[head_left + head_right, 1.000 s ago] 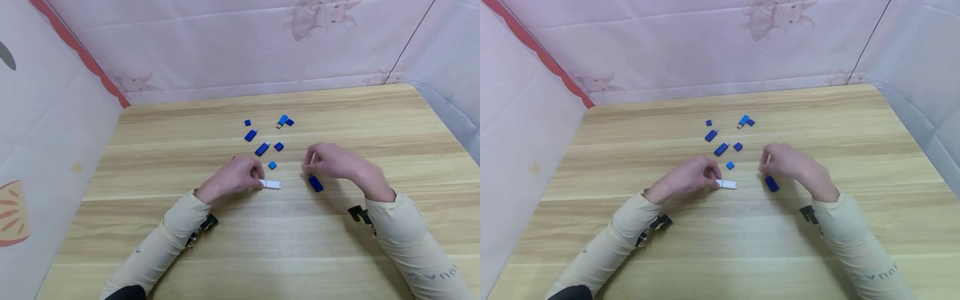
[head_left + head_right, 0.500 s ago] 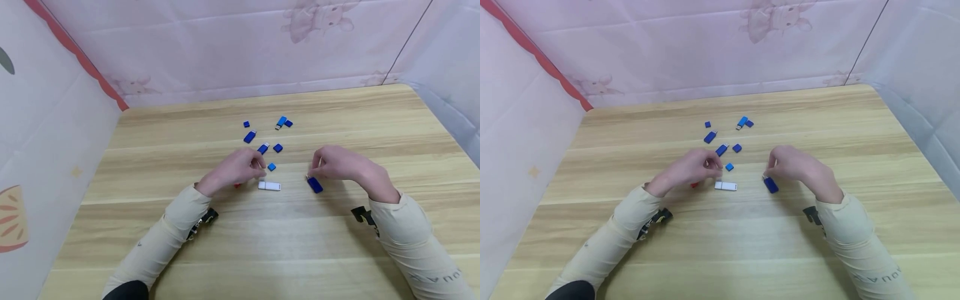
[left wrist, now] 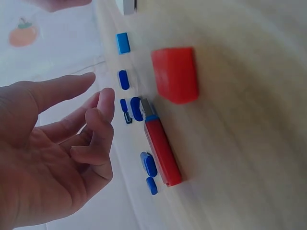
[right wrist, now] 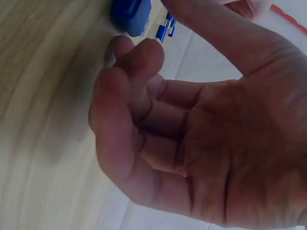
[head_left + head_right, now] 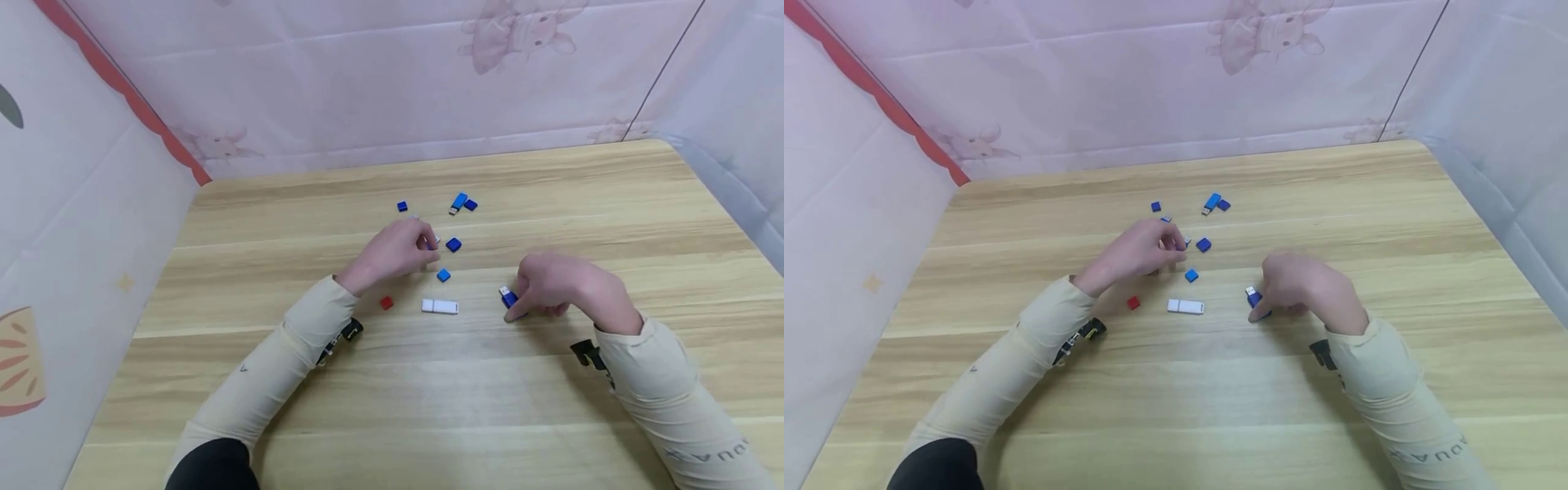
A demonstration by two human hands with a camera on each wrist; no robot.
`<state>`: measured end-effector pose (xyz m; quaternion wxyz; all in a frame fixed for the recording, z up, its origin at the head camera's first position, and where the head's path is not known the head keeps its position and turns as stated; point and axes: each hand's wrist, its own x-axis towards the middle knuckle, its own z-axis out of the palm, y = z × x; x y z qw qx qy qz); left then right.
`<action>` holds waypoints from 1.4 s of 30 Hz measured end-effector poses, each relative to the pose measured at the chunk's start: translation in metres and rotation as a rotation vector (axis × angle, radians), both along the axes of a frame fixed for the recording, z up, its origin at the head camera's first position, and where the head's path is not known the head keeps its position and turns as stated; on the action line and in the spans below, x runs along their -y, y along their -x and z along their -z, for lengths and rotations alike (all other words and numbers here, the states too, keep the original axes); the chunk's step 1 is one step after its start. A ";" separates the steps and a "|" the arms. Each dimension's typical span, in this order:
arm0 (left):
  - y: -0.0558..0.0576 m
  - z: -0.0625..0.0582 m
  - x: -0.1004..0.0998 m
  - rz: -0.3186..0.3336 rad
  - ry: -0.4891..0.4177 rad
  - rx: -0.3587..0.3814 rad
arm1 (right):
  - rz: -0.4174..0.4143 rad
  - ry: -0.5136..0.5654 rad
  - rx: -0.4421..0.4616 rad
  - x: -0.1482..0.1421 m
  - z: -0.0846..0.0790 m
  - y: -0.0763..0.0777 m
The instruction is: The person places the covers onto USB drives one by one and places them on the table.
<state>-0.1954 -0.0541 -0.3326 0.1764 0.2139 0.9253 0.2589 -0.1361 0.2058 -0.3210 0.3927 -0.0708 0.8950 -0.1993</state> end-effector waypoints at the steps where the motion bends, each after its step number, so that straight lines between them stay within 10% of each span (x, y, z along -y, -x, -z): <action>1: 0.002 0.000 -0.002 0.002 0.010 -0.009 | -0.001 -0.001 0.004 0.000 0.000 0.000; 26: 0.017 0.015 -0.043 0.131 0.358 -0.301 | -0.051 0.022 -0.247 0.002 -0.002 0.005; 42: 0.007 0.004 -0.037 0.163 0.175 -0.254 | 0.013 0.130 -0.333 0.003 0.002 0.013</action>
